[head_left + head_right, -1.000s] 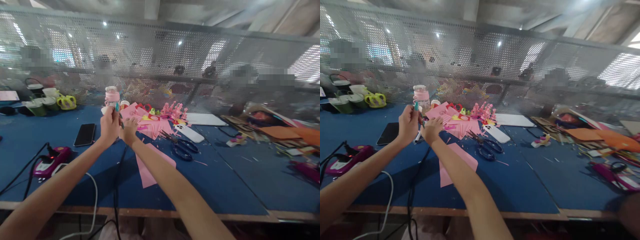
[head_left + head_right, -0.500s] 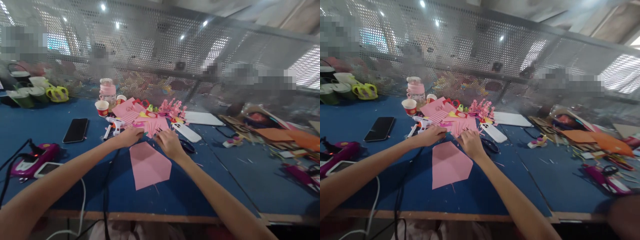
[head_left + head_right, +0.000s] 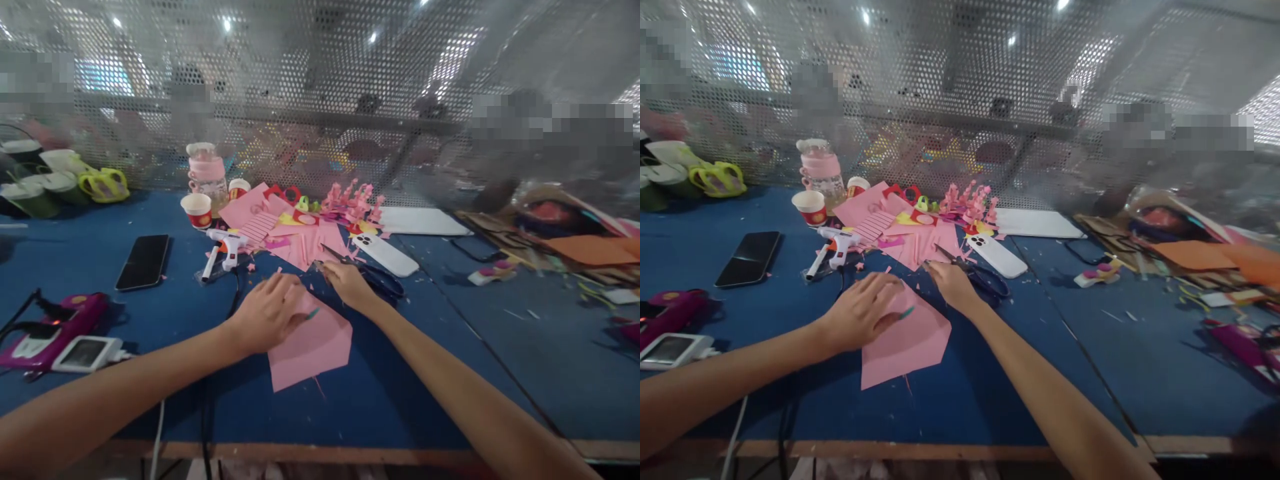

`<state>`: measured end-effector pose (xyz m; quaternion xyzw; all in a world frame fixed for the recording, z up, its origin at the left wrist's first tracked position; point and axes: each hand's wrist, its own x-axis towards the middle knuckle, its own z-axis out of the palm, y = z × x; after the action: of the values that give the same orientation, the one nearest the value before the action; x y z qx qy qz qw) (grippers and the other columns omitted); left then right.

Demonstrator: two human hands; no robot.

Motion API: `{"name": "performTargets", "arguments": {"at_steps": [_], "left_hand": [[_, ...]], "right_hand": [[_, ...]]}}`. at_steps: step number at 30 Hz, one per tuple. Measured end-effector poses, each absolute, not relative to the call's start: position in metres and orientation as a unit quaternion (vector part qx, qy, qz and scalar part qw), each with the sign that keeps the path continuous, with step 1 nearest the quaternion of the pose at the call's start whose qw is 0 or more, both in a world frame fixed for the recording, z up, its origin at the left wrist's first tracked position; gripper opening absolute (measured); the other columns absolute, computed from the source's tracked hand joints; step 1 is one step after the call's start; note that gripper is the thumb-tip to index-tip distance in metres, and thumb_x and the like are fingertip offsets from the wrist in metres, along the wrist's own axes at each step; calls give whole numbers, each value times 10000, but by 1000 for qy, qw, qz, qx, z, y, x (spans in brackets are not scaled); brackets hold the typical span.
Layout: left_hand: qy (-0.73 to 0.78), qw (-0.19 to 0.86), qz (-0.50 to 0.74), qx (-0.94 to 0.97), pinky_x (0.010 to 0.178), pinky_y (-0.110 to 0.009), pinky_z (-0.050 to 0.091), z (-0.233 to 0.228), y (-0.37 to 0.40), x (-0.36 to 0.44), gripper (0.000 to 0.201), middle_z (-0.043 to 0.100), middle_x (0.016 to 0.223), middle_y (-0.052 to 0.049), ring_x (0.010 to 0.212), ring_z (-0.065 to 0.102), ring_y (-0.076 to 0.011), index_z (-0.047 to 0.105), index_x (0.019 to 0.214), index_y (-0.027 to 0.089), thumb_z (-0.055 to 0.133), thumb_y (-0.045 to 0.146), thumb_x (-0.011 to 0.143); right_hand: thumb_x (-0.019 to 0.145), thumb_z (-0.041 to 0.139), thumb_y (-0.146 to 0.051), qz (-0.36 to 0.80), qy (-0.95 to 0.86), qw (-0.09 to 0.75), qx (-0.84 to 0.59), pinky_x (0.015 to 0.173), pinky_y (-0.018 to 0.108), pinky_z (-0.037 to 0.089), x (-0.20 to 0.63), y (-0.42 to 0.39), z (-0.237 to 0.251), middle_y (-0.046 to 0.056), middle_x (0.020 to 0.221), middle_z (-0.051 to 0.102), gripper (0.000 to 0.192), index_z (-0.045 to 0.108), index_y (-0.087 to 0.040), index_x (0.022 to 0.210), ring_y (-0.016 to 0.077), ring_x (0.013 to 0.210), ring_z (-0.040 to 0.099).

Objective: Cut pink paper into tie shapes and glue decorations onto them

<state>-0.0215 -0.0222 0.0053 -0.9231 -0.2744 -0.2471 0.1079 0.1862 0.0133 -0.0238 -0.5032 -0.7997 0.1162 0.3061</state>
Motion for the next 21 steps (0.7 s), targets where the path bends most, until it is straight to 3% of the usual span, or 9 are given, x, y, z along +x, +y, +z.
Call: {"name": "performTargets", "arguments": {"at_steps": [3,6,8,14,21], "left_hand": [[-278,135,-286,-907,780,-365,451,4,-26,-21,158,563,938,-97,900,530,-217,476,934,146,402,259,851],[-400,156,-343,-835,819,-422,418,5,-10,-25,195,538,972,-152,949,502,-258,458,971,102,402,233,838],[-454,116,-317,-825,798,-401,421,6,3,-29,180,549,947,-141,914,510,-242,459,964,106,373,205,841],[-484,-63,-201,-849,564,-260,362,5,23,-32,211,534,610,-13,588,513,-146,448,678,176,345,206,860],[-513,-58,-207,-831,565,-256,325,1,26,-37,226,562,612,-19,596,526,-144,463,644,173,362,197,845]], "right_hand": [[836,325,-221,112,-802,280,-515,500,231,309,191,14,-24,-11,511,433,241,378,-217,601,125,485,434],[829,311,-181,102,-810,266,-512,542,236,336,189,9,-21,17,570,491,217,405,-209,636,134,532,464],[824,300,-163,105,-812,273,-505,558,239,344,186,6,-19,32,600,513,209,401,-205,646,138,553,476],[837,316,-197,137,-817,285,-482,547,231,324,176,-2,-13,21,589,500,231,362,-208,611,134,555,476],[853,373,-320,174,-747,287,-574,521,221,299,186,-3,-12,-9,510,498,308,417,-196,574,117,487,478]]}}
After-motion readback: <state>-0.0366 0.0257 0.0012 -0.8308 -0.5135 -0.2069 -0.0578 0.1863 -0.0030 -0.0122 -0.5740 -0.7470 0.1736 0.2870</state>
